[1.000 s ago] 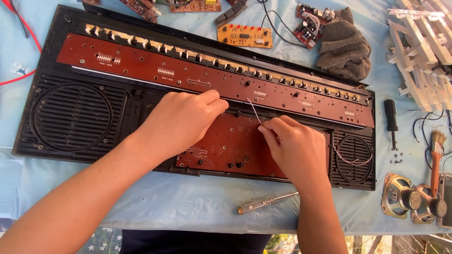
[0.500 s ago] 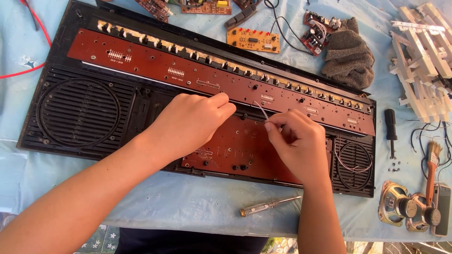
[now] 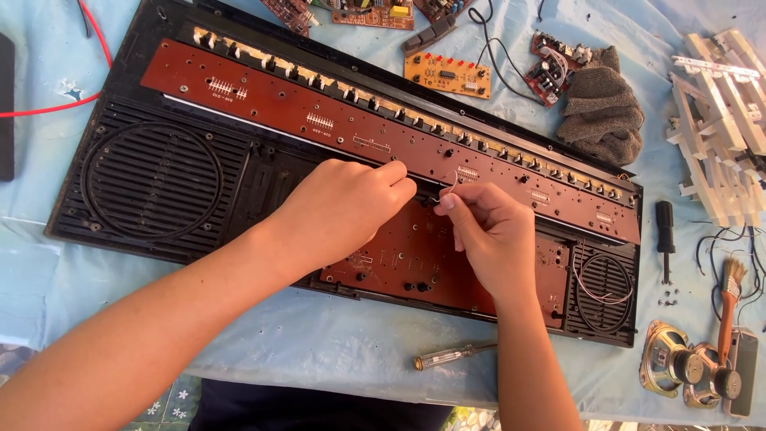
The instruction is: The person repairs an electronic keyboard by manipulating its internal circuitry. They use a screwdriver to adjust components on the circuit board and connect wires to the board. The keyboard is flipped over multiple times to access different sides.
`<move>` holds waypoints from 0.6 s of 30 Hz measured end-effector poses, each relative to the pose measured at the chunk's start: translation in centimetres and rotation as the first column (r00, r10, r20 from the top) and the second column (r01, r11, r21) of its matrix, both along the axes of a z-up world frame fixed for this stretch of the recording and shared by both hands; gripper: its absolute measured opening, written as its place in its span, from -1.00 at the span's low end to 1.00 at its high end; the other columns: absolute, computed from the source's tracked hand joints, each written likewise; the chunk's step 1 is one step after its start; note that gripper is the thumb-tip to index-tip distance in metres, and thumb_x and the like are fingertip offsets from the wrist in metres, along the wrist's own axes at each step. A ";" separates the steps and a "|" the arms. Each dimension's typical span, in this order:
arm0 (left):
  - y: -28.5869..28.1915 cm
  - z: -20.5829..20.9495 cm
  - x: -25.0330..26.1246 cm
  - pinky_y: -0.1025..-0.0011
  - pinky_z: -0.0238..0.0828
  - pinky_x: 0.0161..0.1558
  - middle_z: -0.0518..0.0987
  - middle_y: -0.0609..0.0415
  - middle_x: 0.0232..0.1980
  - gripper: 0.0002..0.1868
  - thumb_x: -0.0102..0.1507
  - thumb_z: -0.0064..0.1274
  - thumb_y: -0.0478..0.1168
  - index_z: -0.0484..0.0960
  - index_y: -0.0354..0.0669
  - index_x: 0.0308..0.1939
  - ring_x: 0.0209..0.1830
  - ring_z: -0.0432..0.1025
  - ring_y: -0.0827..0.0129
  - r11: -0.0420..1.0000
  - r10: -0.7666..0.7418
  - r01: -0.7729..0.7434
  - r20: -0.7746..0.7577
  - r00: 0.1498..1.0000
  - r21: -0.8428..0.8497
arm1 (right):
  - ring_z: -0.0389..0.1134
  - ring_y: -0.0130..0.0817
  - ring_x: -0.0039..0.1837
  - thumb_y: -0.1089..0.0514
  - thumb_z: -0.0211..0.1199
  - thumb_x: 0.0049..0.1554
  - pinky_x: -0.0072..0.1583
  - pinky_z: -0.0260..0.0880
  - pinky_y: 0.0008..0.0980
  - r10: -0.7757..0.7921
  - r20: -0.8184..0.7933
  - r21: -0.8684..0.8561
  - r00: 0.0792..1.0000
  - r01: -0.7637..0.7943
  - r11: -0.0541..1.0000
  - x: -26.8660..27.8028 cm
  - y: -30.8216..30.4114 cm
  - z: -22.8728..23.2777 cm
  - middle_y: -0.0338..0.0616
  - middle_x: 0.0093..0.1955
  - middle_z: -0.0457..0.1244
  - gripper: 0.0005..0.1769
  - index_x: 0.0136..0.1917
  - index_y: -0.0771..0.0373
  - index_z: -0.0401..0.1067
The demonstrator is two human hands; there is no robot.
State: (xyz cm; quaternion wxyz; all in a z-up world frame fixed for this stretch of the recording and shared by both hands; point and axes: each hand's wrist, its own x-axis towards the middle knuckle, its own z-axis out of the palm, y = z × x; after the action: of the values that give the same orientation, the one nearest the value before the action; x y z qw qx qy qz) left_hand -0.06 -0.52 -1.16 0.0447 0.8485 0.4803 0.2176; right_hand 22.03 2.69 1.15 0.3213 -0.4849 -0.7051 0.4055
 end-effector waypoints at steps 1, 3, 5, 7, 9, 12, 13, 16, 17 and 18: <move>0.0 0.0 0.0 0.40 0.53 -0.44 0.55 0.15 -0.25 -0.73 0.10 0.09 -0.59 0.64 -0.19 -0.23 -0.56 0.51 0.31 1.000 -0.003 0.003 0.003 1.000 -0.004 | 0.21 -0.56 -0.50 0.29 0.26 0.25 -0.34 0.29 -0.58 -0.004 0.032 0.005 0.999 0.004 1.000 -0.1 0.0 -0.2 0.01 -0.28 0.41 -0.89 -0.04 0.39 0.55; 0.0 0.0 0.0 0.40 0.53 -0.44 0.55 0.16 -0.24 -0.73 0.10 0.09 -0.58 0.64 -0.18 -0.22 -0.56 0.51 0.32 1.000 0.001 -0.001 0.001 1.000 0.002 | 0.20 -0.55 -0.50 0.29 0.25 0.26 -0.35 0.29 -0.58 -0.004 0.043 0.018 0.999 0.003 1.000 -0.2 -0.1 -0.2 0.01 -0.29 0.40 -0.88 -0.04 0.40 0.55; 0.1 -0.1 0.1 0.41 0.53 -0.44 0.55 0.16 -0.24 -0.72 0.10 0.10 -0.58 0.64 -0.17 -0.22 -0.57 0.50 0.34 1.000 0.007 -0.007 -0.002 1.000 0.007 | 0.20 -0.54 -0.51 0.29 0.24 0.27 -0.35 0.28 -0.58 -0.002 0.055 0.029 0.998 0.001 1.000 -0.4 -0.1 -0.3 0.02 -0.30 0.39 -0.88 -0.05 0.40 0.54; 0.1 -0.3 0.1 0.38 0.54 -0.44 0.55 0.14 -0.23 -0.71 0.09 0.10 -0.59 0.64 -0.19 -0.22 -0.55 0.52 0.30 1.000 0.007 -0.007 0.009 1.000 0.002 | 0.20 -0.55 -0.51 0.27 0.23 0.28 -0.35 0.29 -0.58 0.002 0.053 0.022 0.999 -0.004 1.000 -0.6 -0.1 -0.3 0.00 -0.31 0.39 -0.86 -0.05 0.40 0.54; 0.1 -0.1 0.1 0.39 0.54 -0.44 0.55 0.15 -0.25 -0.71 0.08 0.10 -0.60 0.64 -0.19 -0.22 -0.56 0.52 0.31 1.000 0.006 -0.006 0.003 1.000 0.003 | 0.19 -0.54 -0.52 0.26 0.24 0.28 -0.37 0.28 -0.59 0.006 0.070 0.046 0.998 -0.009 0.999 -0.6 0.0 -0.4 -0.01 -0.33 0.39 -0.86 -0.05 0.40 0.54; 0.0 -0.1 0.1 0.40 0.53 -0.44 0.54 0.16 -0.26 -0.70 0.08 0.09 -0.60 0.64 -0.19 -0.22 -0.56 0.51 0.32 1.000 0.007 -0.007 0.002 1.000 0.009 | 0.19 -0.52 -0.54 0.26 0.24 0.29 -0.39 0.26 -0.60 0.017 0.094 0.077 0.995 -0.024 0.997 -0.5 0.0 -0.5 -0.02 -0.35 0.38 -0.85 -0.07 0.39 0.53; 0.0 -0.1 0.1 0.39 0.53 -0.44 0.54 0.16 -0.25 -0.71 0.08 0.09 -0.60 0.64 -0.19 -0.22 -0.56 0.51 0.32 1.000 0.008 -0.008 0.006 1.000 0.013 | 0.18 -0.52 -0.55 0.26 0.24 0.29 -0.39 0.25 -0.61 0.022 0.100 0.083 0.995 -0.030 0.996 -0.5 0.0 -0.6 -0.03 -0.36 0.37 -0.86 -0.08 0.38 0.53; 0.0 0.0 0.2 0.40 0.53 -0.44 0.55 0.16 -0.25 -0.70 0.09 0.08 -0.61 0.64 -0.19 -0.23 -0.57 0.51 0.33 1.000 0.012 -0.012 0.011 1.000 0.019 | 0.18 -0.52 -0.56 0.26 0.24 0.29 -0.41 0.24 -0.60 0.015 0.102 0.107 0.995 -0.026 0.994 -0.4 0.2 -1.1 -0.03 -0.38 0.37 -0.85 -0.08 0.39 0.53; 0.0 -0.1 0.1 0.40 0.53 -0.44 0.55 0.16 -0.25 -0.70 0.09 0.08 -0.61 0.64 -0.19 -0.23 -0.57 0.51 0.33 1.000 0.012 -0.012 0.012 1.000 0.017 | 0.18 -0.52 -0.56 0.26 0.24 0.29 -0.41 0.24 -0.60 0.015 0.103 0.106 0.995 -0.026 0.994 -0.4 0.3 -1.2 -0.03 -0.38 0.37 -0.85 -0.08 0.39 0.53; 0.0 -0.1 0.1 0.40 0.54 -0.43 0.55 0.15 -0.25 -0.71 0.09 0.08 -0.61 0.64 -0.19 -0.22 -0.56 0.51 0.32 1.000 0.011 -0.011 0.016 1.000 0.017 | 0.17 -0.52 -0.56 0.27 0.24 0.29 -0.41 0.24 -0.61 0.010 0.109 0.117 0.994 -0.023 0.993 -0.4 0.4 -1.3 -0.05 -0.39 0.36 -0.86 -0.08 0.37 0.54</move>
State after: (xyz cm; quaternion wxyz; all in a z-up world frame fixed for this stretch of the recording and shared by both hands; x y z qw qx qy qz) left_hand 0.06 -0.49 -1.28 0.0400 0.8445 0.4826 0.2285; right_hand 21.64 3.06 -0.16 0.3073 -0.4805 -0.7482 0.3390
